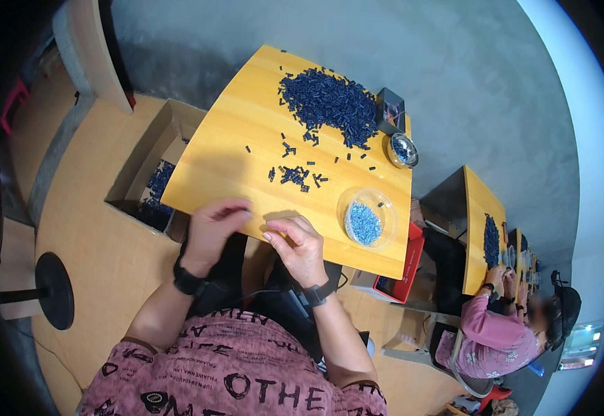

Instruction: Assembling small black and blue plastic components at a workbench.

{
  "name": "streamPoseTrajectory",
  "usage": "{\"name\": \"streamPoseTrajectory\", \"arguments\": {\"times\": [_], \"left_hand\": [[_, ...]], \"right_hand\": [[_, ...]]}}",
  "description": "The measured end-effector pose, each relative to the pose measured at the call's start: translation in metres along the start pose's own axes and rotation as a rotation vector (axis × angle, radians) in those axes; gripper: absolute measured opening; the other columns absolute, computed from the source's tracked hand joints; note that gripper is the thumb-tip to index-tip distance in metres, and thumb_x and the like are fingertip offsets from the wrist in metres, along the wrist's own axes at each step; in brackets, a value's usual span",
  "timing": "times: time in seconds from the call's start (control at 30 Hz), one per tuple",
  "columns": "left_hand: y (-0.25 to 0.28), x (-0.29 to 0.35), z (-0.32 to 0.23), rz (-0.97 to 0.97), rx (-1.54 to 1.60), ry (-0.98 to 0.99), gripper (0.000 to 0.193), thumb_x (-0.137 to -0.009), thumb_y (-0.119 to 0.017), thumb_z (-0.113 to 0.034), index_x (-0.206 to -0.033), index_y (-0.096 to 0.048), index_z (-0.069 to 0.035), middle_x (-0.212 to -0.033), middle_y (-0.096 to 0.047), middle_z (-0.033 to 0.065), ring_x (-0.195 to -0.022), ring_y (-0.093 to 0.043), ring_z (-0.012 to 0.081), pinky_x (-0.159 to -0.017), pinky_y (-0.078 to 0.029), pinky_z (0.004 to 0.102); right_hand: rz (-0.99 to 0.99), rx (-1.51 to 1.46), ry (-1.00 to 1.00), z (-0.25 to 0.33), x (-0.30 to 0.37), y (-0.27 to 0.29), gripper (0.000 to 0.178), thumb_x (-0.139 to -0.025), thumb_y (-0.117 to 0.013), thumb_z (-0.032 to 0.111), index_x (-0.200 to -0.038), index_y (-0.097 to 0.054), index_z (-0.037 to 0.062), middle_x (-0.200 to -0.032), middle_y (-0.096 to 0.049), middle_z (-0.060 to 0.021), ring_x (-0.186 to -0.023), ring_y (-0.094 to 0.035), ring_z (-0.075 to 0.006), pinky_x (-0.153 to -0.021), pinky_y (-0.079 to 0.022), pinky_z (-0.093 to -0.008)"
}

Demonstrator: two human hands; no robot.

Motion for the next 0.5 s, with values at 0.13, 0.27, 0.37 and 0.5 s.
{"name": "streamPoseTrajectory", "arguments": {"times": [0.13,0.27,0.37,0.5], "left_hand": [[0.103,-0.005,-0.047,-0.439,-0.139,-0.176,0.021,-0.088,-0.069,-0.005,-0.109,-0.071,-0.004,-0.092,-0.067,-0.0005,-0.077,-0.059,0.0061,-0.067,-0.046,0.0194],[0.194,-0.015,-0.054,-0.617,-0.203,-0.183,0.030,-0.089,-0.070,-0.008,-0.119,-0.069,-0.004,-0.096,-0.066,0.0013,-0.083,-0.059,0.0074,-0.072,-0.047,0.0218],[0.223,-0.022,-0.047,-0.694,-0.319,-0.111,0.038,-0.089,-0.071,-0.007,-0.126,-0.065,-0.005,-0.112,-0.066,0.0065,-0.099,-0.060,0.0132,-0.086,-0.048,0.0265],[0.208,-0.025,-0.042,-0.650,-0.367,-0.135,0.044,-0.089,-0.069,-0.005,-0.132,-0.061,-0.004,-0.132,-0.060,0.0122,-0.122,-0.055,0.0212,-0.104,-0.041,0.0332]], "right_hand": [[-0.057,0.216,0.002,-0.014,-0.012,0.018,0.008,-0.081,-0.071,0.000,-0.089,-0.070,0.0007,-0.091,-0.070,-0.0133,-0.085,-0.066,-0.0301,-0.076,-0.052,-0.0358],[-0.138,0.299,-0.052,-0.026,-0.020,0.032,0.008,-0.081,-0.070,0.000,-0.089,-0.070,0.0017,-0.089,-0.071,-0.0133,-0.085,-0.066,-0.0312,-0.074,-0.053,-0.0371],[-0.199,0.345,0.003,-0.029,-0.027,0.030,0.011,-0.081,-0.071,0.002,-0.092,-0.072,0.0044,-0.087,-0.069,-0.0127,-0.083,-0.066,-0.0314,-0.072,-0.053,-0.0382],[-0.178,0.571,0.072,-0.026,-0.041,0.019,0.017,-0.086,-0.069,0.006,-0.102,-0.074,0.0087,-0.081,-0.065,-0.0110,-0.072,-0.064,-0.0270,-0.063,-0.052,-0.0355]]}}
Point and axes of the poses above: each hand's wrist, its own x-axis away from the middle knuckle, its own y-axis out of the back of the hand, z = x × y, the point moved 10 cm from there along -x, towards the middle knuckle
